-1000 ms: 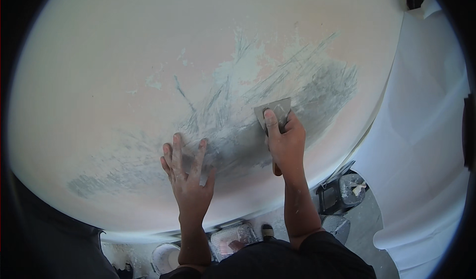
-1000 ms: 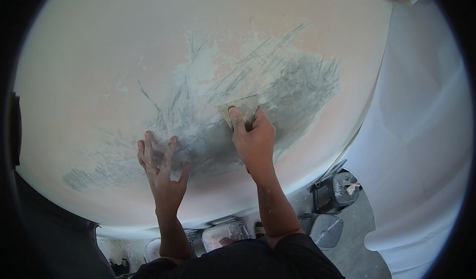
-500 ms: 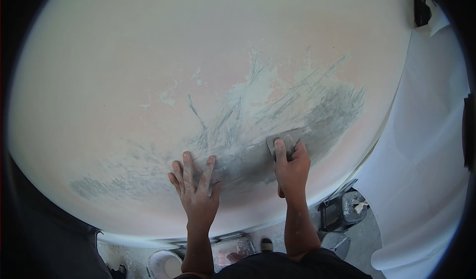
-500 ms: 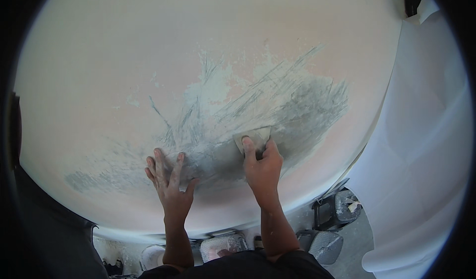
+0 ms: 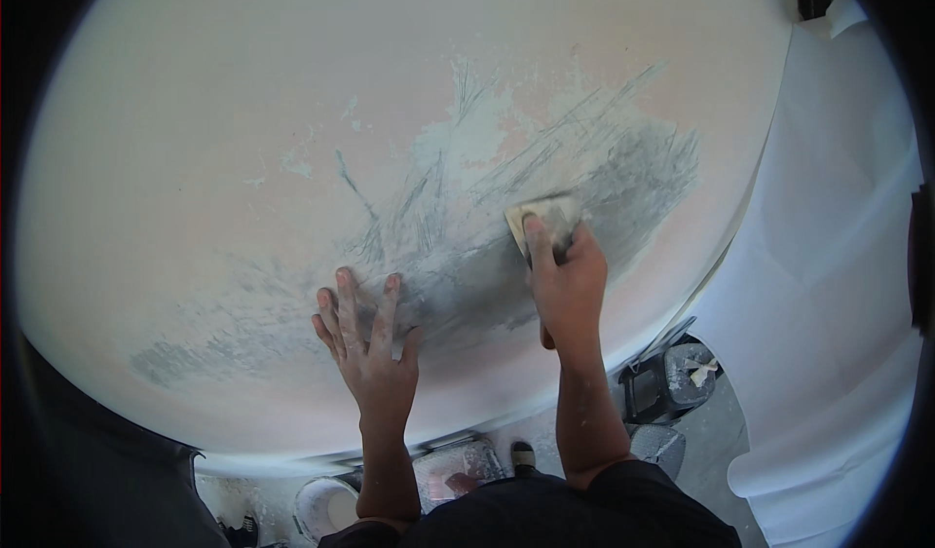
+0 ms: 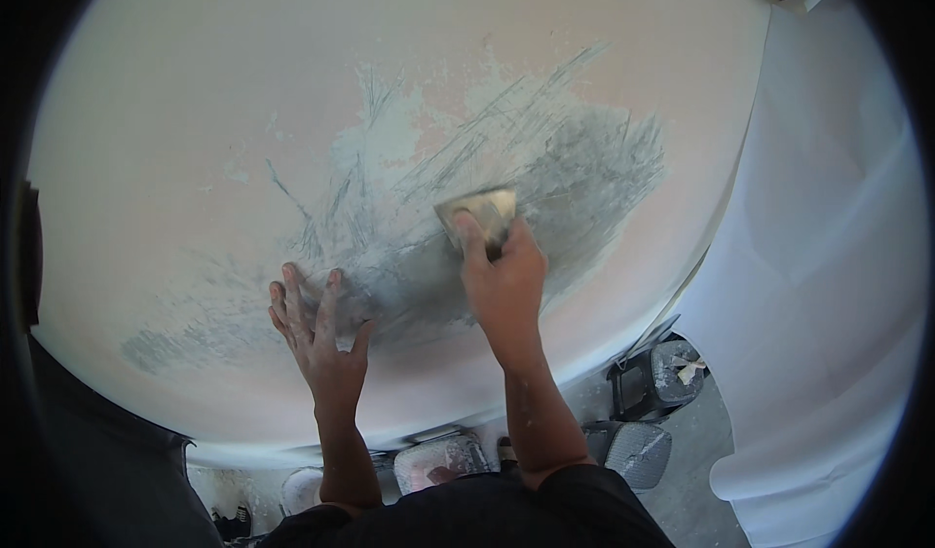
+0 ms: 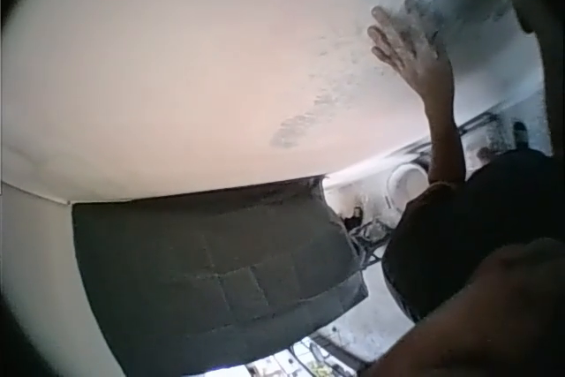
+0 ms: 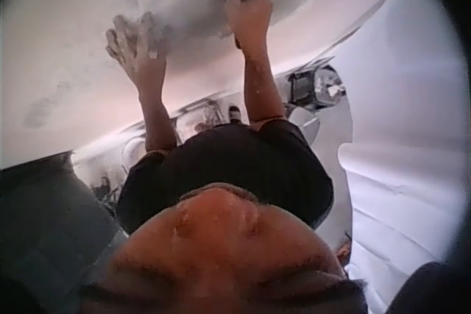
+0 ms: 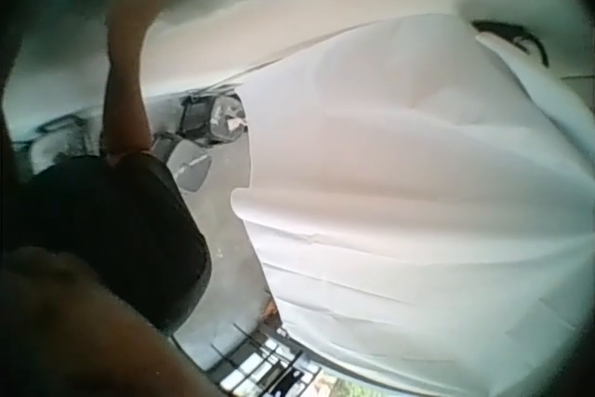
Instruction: The recorder is using a putty knife to scrape and patch a wall.
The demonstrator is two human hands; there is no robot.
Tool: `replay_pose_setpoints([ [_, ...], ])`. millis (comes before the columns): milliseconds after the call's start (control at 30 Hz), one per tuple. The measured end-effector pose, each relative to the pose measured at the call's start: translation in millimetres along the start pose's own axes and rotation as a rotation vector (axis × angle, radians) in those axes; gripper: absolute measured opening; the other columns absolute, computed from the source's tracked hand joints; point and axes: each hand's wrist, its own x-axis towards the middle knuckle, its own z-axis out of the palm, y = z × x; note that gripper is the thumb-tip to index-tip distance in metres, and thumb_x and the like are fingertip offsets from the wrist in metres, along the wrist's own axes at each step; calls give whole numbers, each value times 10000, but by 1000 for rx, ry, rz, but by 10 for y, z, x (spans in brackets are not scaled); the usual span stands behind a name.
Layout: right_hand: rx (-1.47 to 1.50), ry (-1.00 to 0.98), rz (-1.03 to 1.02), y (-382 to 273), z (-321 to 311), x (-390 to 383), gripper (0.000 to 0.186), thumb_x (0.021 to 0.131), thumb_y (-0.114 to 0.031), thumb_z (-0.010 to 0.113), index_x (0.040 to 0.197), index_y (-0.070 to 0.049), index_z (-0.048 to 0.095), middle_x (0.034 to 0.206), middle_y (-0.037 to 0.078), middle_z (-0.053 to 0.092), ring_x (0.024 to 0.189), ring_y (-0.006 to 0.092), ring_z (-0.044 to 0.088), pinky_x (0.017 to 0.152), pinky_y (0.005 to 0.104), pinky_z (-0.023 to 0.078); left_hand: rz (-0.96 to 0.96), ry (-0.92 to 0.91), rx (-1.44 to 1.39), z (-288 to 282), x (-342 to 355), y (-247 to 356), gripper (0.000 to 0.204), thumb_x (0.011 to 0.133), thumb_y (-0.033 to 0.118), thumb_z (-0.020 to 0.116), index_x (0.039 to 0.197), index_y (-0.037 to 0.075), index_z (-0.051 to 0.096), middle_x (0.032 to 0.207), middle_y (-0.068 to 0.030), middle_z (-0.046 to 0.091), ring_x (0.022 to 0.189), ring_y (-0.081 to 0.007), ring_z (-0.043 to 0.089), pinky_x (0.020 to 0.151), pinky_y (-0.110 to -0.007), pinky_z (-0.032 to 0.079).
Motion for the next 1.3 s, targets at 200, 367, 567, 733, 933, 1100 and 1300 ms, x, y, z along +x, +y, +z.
replay_pose_setpoints([
  [200, -87, -41, 108, 250, -92, 33, 392, 901, -326, 731, 902, 46, 608, 730, 151, 661, 625, 184, 597, 612, 342, 492, 6, -77, 12, -35, -40, -75, 724, 690, 141, 826, 1357, 291, 590, 1595, -111, 293, 1499, -353, 169, 1192, -560, 139],
  [367, -36, -13, -67, 333, 26, -198, 313, 922, -271, 715, 919, 22, 605, 679, 44, 593, 556, 85, 506, 520, 268, 428, 33, -49, 18, -25, -30, -31, 816, 657, 56, 820, 1395, 264, 542, 1608, -139, 242, 1498, -386, 147, 1188, -592, 132],
  [567, 13, -12, -132, 44, 142, -151, 366, 904, -293, 731, 914, 49, 601, 718, 149, 661, 636, 173, 632, 600, 326, 497, 6, -51, 0, -15, -25, -15, 726, 703, 93, 803, 1367, 285, 582, 1594, -120, 290, 1497, -368, 166, 1193, -561, 134],
  [733, 42, 6, -71, 220, 149, -231, 352, 909, -277, 725, 935, 52, 602, 734, 144, 669, 637, 174, 639, 607, 324, 500, -2, -63, 1, -39, -37, -76, 707, 711, 109, 806, 1358, 295, 590, 1591, -116, 300, 1498, -355, 170, 1195, -550, 133],
  [933, 76, 0, -190, 85, 226, -197, 324, 909, -246, 722, 922, 50, 592, 751, 145, 676, 639, 186, 651, 609, 329, 502, 8, -55, 18, 4, -57, -111, 658, 739, 137, 795, 1346, 299, 601, 1584, -110, 316, 1499, -339, 173, 1200, -533, 129],
  [1100, -30, 18, -233, 124, 257, -183, 320, 905, -236, 728, 922, 44, 574, 745, 156, 669, 647, 214, 663, 603, 327, 501, 12, -37, 27, 44, -71, -133, 611, 763, 178, 778, 1337, 304, 610, 1581, -106, 323, 1501, -328, 174, 1202, -522, 125],
  [1300, 31, 28, -217, 205, 209, -325, 337, 905, -247, 729, 910, 48, 567, 736, 173, 658, 638, 227, 659, 592, 328, 496, 55, -32, 80, 38, -98, -210, 683, 716, 183, 813, 1354, 277, 588, 1588, -140, 295, 1493, -364, 187, 1182, -579, 155],
])
